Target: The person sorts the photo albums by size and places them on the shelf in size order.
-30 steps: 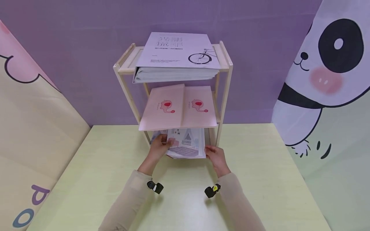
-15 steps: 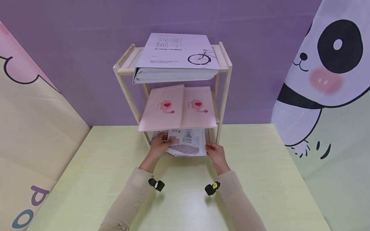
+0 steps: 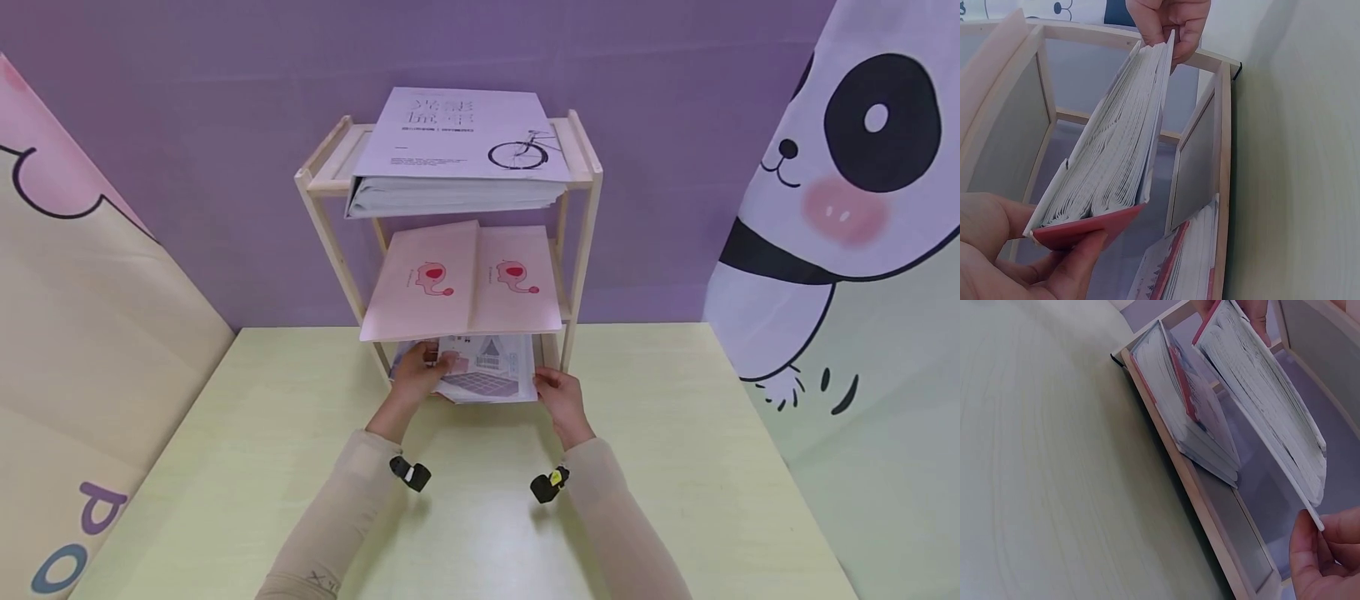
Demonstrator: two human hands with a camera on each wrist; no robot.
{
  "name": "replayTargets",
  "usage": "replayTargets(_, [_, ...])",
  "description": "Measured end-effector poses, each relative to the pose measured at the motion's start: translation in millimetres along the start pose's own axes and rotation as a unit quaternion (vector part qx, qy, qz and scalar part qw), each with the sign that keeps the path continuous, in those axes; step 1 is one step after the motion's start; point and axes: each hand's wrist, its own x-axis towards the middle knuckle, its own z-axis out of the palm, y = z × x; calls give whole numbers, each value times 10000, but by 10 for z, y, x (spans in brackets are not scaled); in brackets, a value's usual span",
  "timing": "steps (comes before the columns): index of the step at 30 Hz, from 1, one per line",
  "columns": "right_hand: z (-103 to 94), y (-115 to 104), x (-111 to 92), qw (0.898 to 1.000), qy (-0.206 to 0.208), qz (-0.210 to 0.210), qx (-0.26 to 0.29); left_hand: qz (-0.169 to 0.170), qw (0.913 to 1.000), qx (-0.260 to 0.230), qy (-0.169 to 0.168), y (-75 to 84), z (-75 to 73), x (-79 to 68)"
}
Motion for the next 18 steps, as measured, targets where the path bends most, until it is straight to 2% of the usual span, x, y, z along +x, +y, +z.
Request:
replayTargets(4, [43,-103,-20,9993,171,312,-111,21,10000,39,38,5,14,26])
replayTargets(14, [19,-88,46,9987,301,302,-292,-210,9995,244,54,14,56,118])
replayTargets(18, [19,-62,65,9985,385,141,-365,-197,9998,74,60,13,73,155])
